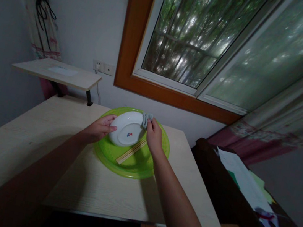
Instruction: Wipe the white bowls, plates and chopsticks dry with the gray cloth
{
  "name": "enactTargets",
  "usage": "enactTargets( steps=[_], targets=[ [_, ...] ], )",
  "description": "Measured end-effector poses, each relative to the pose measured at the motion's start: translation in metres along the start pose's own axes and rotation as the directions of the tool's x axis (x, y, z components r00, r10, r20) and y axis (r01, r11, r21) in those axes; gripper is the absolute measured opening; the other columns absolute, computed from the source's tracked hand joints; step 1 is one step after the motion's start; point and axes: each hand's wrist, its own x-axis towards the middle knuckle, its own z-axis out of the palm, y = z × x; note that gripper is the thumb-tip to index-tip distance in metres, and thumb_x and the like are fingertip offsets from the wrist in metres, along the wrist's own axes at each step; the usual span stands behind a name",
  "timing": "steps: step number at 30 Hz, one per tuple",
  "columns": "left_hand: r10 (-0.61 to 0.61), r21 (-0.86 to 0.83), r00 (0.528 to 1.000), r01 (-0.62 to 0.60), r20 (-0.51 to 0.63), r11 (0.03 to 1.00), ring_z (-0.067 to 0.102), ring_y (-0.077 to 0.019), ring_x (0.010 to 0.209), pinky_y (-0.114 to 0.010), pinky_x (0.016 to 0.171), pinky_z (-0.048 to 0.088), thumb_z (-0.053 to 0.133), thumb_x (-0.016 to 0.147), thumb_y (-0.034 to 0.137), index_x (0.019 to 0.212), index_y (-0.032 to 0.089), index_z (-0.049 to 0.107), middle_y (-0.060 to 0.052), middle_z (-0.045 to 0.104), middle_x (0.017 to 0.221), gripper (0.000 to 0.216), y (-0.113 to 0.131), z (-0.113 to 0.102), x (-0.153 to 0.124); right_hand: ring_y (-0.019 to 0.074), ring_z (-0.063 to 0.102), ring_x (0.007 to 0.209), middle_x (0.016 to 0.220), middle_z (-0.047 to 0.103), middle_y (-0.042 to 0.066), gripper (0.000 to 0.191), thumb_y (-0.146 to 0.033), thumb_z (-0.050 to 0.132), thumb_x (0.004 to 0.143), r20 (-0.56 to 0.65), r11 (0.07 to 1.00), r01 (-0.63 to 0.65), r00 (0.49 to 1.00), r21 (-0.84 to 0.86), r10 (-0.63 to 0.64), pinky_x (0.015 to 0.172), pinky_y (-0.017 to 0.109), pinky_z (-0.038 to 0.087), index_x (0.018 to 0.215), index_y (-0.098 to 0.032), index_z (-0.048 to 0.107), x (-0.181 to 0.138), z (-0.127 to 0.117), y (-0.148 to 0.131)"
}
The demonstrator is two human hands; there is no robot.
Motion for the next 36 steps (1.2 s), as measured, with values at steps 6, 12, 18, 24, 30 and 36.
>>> enactTargets(
  steps=[6,12,18,24,30,36],
  targets=[
    [-0.02,0.011,1.0,0.02,0.006,1.0,0.068,-0.0181,0.083,-0.026,0.074,0.048,0.079,0.073,0.022,0.107,0.014,0.06,-0.006,0.072,0.095,0.041,0.0,-0.001,0.001,0.0189,0.056,0.078,0.083,0.065,0.004,0.026,-0.032,0.042,0.098,0.006,0.991,0.095,0.995,-0.096,-0.095,0.075,0.03,0.045,0.084,-0.02,0.061,-0.006,0.0,-0.001],
    [-0.056,0.017,0.998,0.056,0.042,0.998,0.068,-0.0187,0.082,-0.027,0.074,0.048,0.079,0.073,0.023,0.106,0.015,0.058,-0.007,0.072,0.097,0.04,0.001,0.002,-0.003,0.0243,0.055,0.123,0.131,0.063,0.011,0.034,-0.021,0.043,0.098,0.13,0.894,0.417,0.907,-0.163,-0.4,0.109,0.044,0.041,0.127,-0.02,0.059,-0.011,0.0,-0.025],
    [-0.035,0.04,0.996,0.032,0.076,0.999,0.067,-0.0178,0.082,-0.027,0.075,0.049,0.079,0.072,0.024,0.106,0.015,0.059,-0.007,0.072,0.099,0.04,0.001,0.006,-0.004,0.0243,0.048,0.133,0.142,0.057,0.009,0.04,-0.019,0.044,0.097,0.275,0.811,0.558,0.819,-0.177,-0.504,0.115,0.048,0.038,0.136,-0.022,0.055,-0.014,-0.001,-0.033],
    [-0.047,0.061,0.996,0.043,0.071,0.997,0.068,-0.0202,0.088,-0.029,0.078,0.048,0.078,0.074,0.025,0.109,0.014,0.059,-0.009,0.072,0.101,0.041,-0.001,0.004,-0.002,0.0243,0.056,0.122,0.13,0.064,0.012,0.033,-0.022,0.042,0.099,0.214,0.862,0.457,0.885,-0.22,-0.414,0.109,0.044,0.042,0.127,-0.019,0.059,-0.011,-0.005,-0.021],
    [-0.061,0.087,0.997,0.056,0.053,0.995,0.067,-0.0181,0.082,-0.028,0.075,0.048,0.079,0.072,0.026,0.109,0.013,0.059,-0.008,0.072,0.099,0.045,0.0,0.003,0.001,0.0215,0.059,0.08,0.085,0.066,0.008,0.025,-0.028,0.04,0.098,0.202,0.937,0.186,0.971,-0.296,-0.129,0.074,0.033,0.046,0.084,-0.02,0.06,-0.003,-0.023,0.006],
    [-0.071,0.101,0.996,0.066,0.05,0.993,0.066,-0.0185,0.083,-0.028,0.075,0.048,0.079,0.072,0.027,0.111,0.014,0.06,-0.008,0.072,0.098,0.045,0.001,0.003,0.002,0.0184,0.053,0.069,0.073,0.059,0.003,0.027,-0.031,0.041,0.096,0.214,0.956,0.079,0.977,-0.284,-0.017,0.063,0.028,0.036,0.073,-0.021,0.052,-0.008,-0.03,0.019]
  ],
)
